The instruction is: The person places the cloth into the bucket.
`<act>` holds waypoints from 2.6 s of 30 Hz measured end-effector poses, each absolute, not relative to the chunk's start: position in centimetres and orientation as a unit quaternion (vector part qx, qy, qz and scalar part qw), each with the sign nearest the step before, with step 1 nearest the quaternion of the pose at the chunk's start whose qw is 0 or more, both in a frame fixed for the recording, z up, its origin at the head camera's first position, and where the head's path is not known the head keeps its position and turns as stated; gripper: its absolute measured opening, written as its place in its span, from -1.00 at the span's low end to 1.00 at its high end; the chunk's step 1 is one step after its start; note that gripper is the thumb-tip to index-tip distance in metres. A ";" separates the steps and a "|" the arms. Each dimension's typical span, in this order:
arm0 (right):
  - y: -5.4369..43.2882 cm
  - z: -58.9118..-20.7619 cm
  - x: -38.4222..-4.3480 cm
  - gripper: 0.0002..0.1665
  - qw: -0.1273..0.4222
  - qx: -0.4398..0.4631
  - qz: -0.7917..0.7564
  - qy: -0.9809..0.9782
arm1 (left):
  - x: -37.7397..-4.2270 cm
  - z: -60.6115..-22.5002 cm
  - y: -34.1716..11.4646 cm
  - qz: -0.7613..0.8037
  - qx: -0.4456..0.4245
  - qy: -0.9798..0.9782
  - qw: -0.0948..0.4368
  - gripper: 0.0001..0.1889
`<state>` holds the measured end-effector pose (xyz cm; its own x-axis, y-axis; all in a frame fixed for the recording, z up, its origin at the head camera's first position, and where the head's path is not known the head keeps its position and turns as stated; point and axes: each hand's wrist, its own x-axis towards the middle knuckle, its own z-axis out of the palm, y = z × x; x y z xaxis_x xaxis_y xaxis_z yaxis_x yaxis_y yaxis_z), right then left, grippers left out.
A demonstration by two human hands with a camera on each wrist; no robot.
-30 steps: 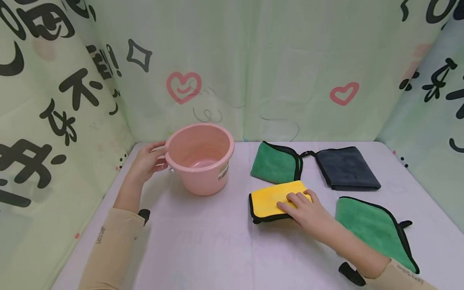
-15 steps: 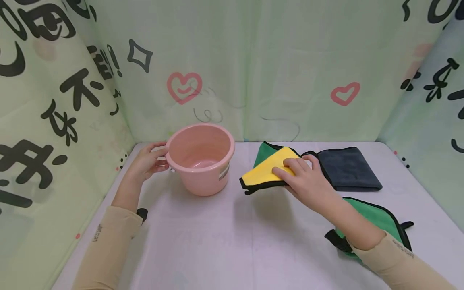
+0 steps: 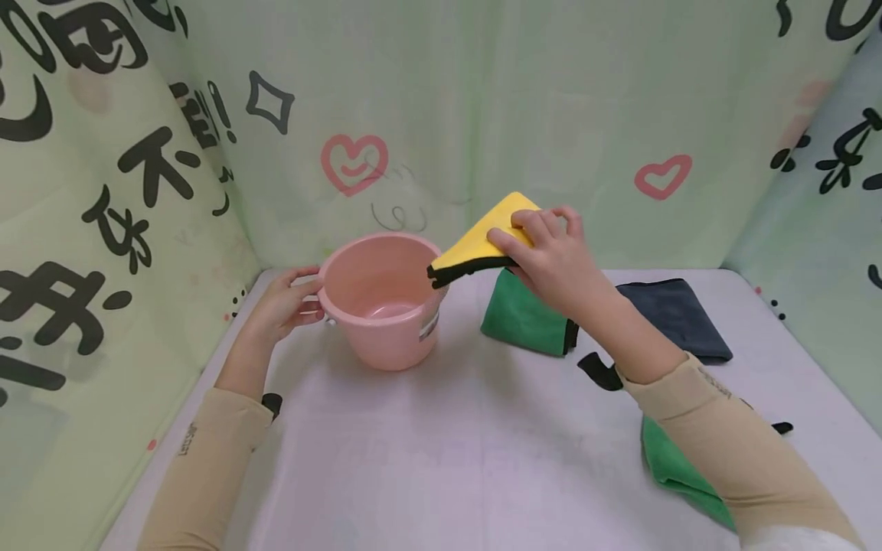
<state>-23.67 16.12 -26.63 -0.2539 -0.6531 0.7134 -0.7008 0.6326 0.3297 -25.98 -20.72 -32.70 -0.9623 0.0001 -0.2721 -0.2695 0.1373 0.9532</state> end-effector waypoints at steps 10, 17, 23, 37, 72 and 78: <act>11.3 -25.5 -27.8 -0.60 0.445 0.435 0.052 -0.781 | -26.0 -32.7 -20.7 0.650 -0.090 0.747 0.105 -0.47; 7.3 -26.8 -29.4 -0.68 0.435 0.422 0.044 -0.794 | -26.0 -32.6 -20.6 0.654 -0.091 0.743 0.108 -0.46; 4.9 -28.6 -30.1 -0.67 0.413 0.415 0.038 -0.810 | -26.0 -32.7 -20.7 0.643 -0.106 0.750 0.115 -0.45; 1.3 -30.4 -29.9 -0.47 0.184 0.391 -0.087 -0.897 | -25.8 -32.8 -20.8 0.632 -0.092 0.763 0.098 -0.44; 0.1 -31.1 -30.2 -0.39 -0.151 0.406 -0.066 -0.899 | -26.0 -32.8 -20.2 0.638 -0.099 0.759 0.081 -0.50; 0.2 -31.5 -30.3 -0.38 -0.151 0.400 -0.056 -0.902 | -26.1 -32.9 -20.0 0.626 -0.104 0.769 0.080 -0.48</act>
<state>-30.28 0.20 -31.53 -0.6345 -0.7048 -0.3172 -0.7388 0.6736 -0.0191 -26.06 -20.04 -32.92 -0.9656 -0.0595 -0.2529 -0.2598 0.1944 0.9459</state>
